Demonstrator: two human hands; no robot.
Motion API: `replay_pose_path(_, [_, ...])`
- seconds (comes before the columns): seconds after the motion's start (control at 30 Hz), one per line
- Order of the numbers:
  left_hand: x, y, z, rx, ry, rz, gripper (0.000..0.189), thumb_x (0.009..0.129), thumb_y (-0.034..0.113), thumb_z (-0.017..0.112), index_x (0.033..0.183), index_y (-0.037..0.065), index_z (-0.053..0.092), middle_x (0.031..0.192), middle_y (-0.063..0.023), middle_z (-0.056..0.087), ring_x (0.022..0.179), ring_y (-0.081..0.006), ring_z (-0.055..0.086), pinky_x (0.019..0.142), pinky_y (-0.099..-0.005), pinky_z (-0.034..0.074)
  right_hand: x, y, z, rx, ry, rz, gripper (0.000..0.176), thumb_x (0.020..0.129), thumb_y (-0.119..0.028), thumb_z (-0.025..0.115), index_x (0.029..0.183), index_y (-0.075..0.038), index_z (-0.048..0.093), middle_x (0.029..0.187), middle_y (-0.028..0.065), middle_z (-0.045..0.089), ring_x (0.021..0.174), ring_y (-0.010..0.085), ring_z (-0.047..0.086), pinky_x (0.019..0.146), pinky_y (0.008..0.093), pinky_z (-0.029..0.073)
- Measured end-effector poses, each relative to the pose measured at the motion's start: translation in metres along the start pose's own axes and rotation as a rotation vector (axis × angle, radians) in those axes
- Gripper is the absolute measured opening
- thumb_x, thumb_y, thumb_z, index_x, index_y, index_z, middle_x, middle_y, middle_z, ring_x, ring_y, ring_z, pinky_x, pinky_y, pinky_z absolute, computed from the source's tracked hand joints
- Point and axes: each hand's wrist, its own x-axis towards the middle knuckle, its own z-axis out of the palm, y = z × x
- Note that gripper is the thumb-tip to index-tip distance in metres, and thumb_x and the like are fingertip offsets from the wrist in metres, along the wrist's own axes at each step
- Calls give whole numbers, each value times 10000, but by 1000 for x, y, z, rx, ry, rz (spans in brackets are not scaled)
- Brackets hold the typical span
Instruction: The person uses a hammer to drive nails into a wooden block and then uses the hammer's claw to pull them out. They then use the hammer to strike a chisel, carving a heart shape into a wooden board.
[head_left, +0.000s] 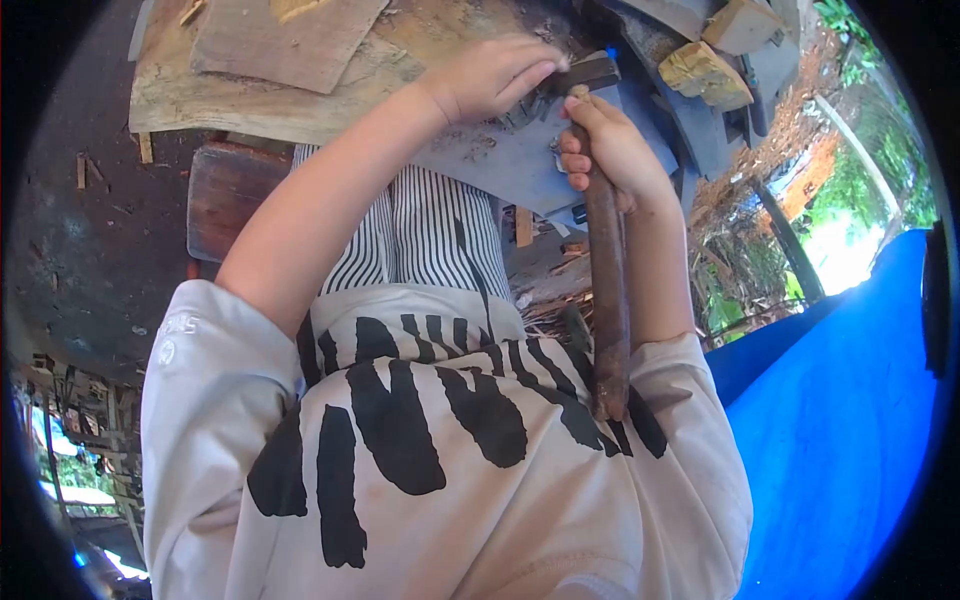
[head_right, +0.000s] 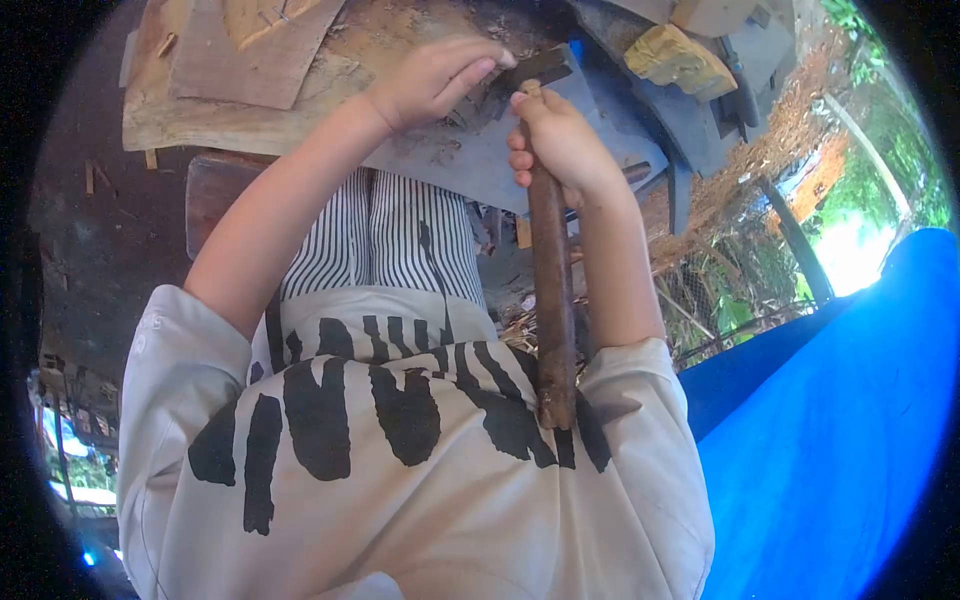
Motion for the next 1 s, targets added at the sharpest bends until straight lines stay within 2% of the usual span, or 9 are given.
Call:
replay_pose_path(0.03, [-3,-4,3,-7,-112,11,229,951,165,455,989,4,614,1023,-150,634,977,-337,592,862,-398,476,-4,2,2,7,4,17,181,984,-269,479,973,-91,452,643,-5,421,473,71,382,387,221,328])
replay_pose_path(0.37, [2,-16,-8,-160,-390,-146,215,948,192,488,992,20,607,991,-167,622,954,-340,579,857,-404,460,-7,21,-4,260,-87,94,170,985,-252,477,974,-82,470,651,-1,425,470,67,379,385,222,317])
replay_pose_path(0.57, [-12,7,-25,172,-273,-152,237,931,240,528,958,17,603,907,-157,627,926,-346,584,850,-423,445,-11,11,9,45,-84,51,162,987,-249,472,984,-88,453,652,-4,428,463,68,384,380,232,329])
replay_pose_path(0.63, [-13,15,-14,354,45,-228,214,920,233,540,942,31,608,861,-142,622,888,-333,592,827,-431,439,-9,5,16,2,-95,19,161,984,-248,470,983,-89,446,651,-5,431,465,70,390,381,236,330])
replay_pose_path(0.73, [-5,13,-6,391,158,-352,180,915,237,545,945,79,625,851,-112,640,873,-311,604,818,-428,432,-8,-5,19,-92,-141,0,173,967,-213,473,997,-54,412,672,21,449,492,103,440,411,280,396])
replay_pose_path(0.87, [-3,11,5,456,223,-403,162,906,267,550,936,128,629,765,-108,647,790,-320,623,777,-425,449,-8,0,21,-147,-90,-5,178,968,-211,471,988,-49,400,673,19,448,492,103,441,411,278,396])
replay_pose_path(0.93, [-5,13,-2,455,160,-400,287,780,191,625,1035,70,571,829,-176,628,842,-322,620,781,-432,454,-10,8,21,-41,-57,-27,146,968,-232,487,975,-92,448,656,-4,436,468,72,396,385,243,337])
replay_pose_path(0.97, [-4,15,-2,458,160,-399,287,780,191,625,1035,70,571,829,-176,628,842,-322,620,781,-432,454,-11,9,21,-41,-60,-29,146,968,-232,487,975,-92,448,656,-4,436,468,72,396,385,243,337])
replay_pose_path(1.0, [-2,19,-3,488,213,-368,219,769,123,587,982,77,574,733,-159,611,747,-319,613,719,-428,443,-13,9,22,2,-64,-22,144,968,-229,491,975,-92,448,657,-4,436,472,72,396,389,243,339])
